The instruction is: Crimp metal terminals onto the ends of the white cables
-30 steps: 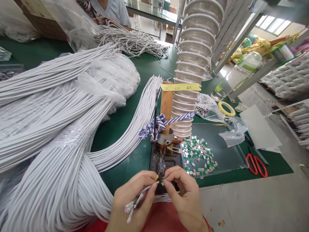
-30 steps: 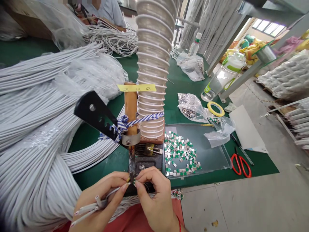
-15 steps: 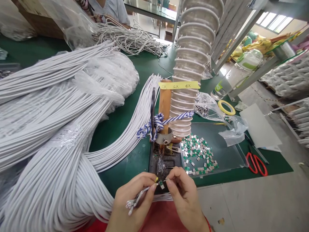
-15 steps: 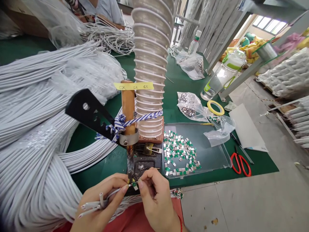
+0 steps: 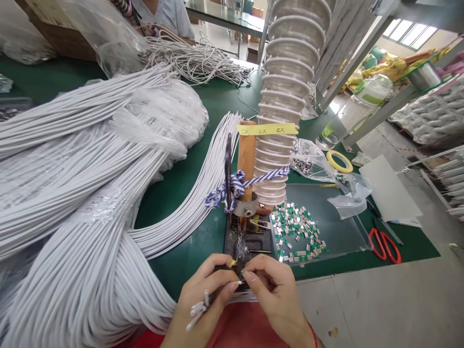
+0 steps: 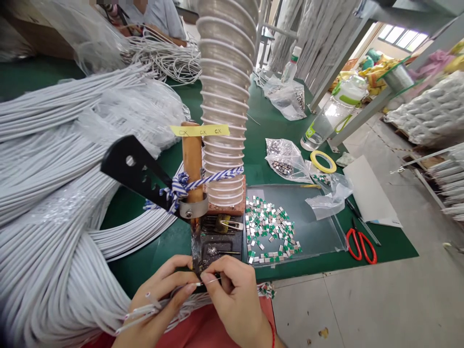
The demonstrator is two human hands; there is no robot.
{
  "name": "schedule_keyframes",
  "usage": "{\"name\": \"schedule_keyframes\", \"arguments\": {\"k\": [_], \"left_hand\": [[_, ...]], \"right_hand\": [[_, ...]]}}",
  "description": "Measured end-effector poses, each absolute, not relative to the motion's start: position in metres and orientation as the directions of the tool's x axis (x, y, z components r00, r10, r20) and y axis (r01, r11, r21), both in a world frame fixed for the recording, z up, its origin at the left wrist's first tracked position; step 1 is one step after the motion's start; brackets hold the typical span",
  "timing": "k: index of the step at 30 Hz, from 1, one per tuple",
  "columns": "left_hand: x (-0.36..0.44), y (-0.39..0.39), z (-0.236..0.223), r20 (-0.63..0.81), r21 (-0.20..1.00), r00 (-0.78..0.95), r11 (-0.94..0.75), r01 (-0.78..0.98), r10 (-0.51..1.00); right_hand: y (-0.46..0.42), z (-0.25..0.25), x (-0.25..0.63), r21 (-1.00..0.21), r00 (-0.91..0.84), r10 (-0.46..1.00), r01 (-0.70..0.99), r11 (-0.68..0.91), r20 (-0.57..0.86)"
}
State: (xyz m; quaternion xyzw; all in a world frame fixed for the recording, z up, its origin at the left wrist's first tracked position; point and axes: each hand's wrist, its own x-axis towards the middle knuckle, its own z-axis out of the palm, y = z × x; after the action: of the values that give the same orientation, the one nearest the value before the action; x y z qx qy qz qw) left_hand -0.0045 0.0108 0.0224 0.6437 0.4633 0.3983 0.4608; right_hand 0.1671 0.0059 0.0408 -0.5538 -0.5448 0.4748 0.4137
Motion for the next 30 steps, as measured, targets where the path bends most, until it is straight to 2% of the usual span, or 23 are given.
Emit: {"name": "schedule_keyframes", "arguments": {"k": [4, 7, 11, 16, 22, 30], "left_hand": [[-0.001, 0.012, 0.025, 0.087, 0.947, 0.250, -0.157, 0.279, 0.964], [0.002, 0.014, 0.031, 0.148, 0.935, 0.280, -0.226, 0.274, 0.949], [0.004, 0.016, 0.038, 0.205, 0.927, 0.281, -0.278, 0.252, 0.937], [0.002, 0.017, 0.039, 0.198, 0.930, 0.259, -0.265, 0.255, 0.945], [-0.002, 0.020, 0.039, 0.184, 0.936, 0.254, -0.249, 0.251, 0.949], [-0.003, 0.022, 0.034, 0.106, 0.957, 0.248, -0.166, 0.237, 0.963]], "right_hand": [[0.006, 0.039, 0.169, -0.983, -0.057, 0.986, 0.103, -0.152, -0.158], [0.005, 0.036, 0.170, -0.983, -0.079, 0.980, 0.037, -0.179, -0.181], [0.003, 0.034, 0.172, -0.989, -0.070, 0.987, 0.053, -0.140, -0.143], [0.002, 0.035, 0.175, -0.998, -0.076, 0.996, -0.031, -0.052, -0.049], [0.001, 0.034, 0.170, -0.996, -0.055, 0.998, 0.089, 0.024, 0.020], [0.001, 0.029, 0.159, -0.996, 0.006, 0.999, 0.075, 0.043, 0.043]]}}
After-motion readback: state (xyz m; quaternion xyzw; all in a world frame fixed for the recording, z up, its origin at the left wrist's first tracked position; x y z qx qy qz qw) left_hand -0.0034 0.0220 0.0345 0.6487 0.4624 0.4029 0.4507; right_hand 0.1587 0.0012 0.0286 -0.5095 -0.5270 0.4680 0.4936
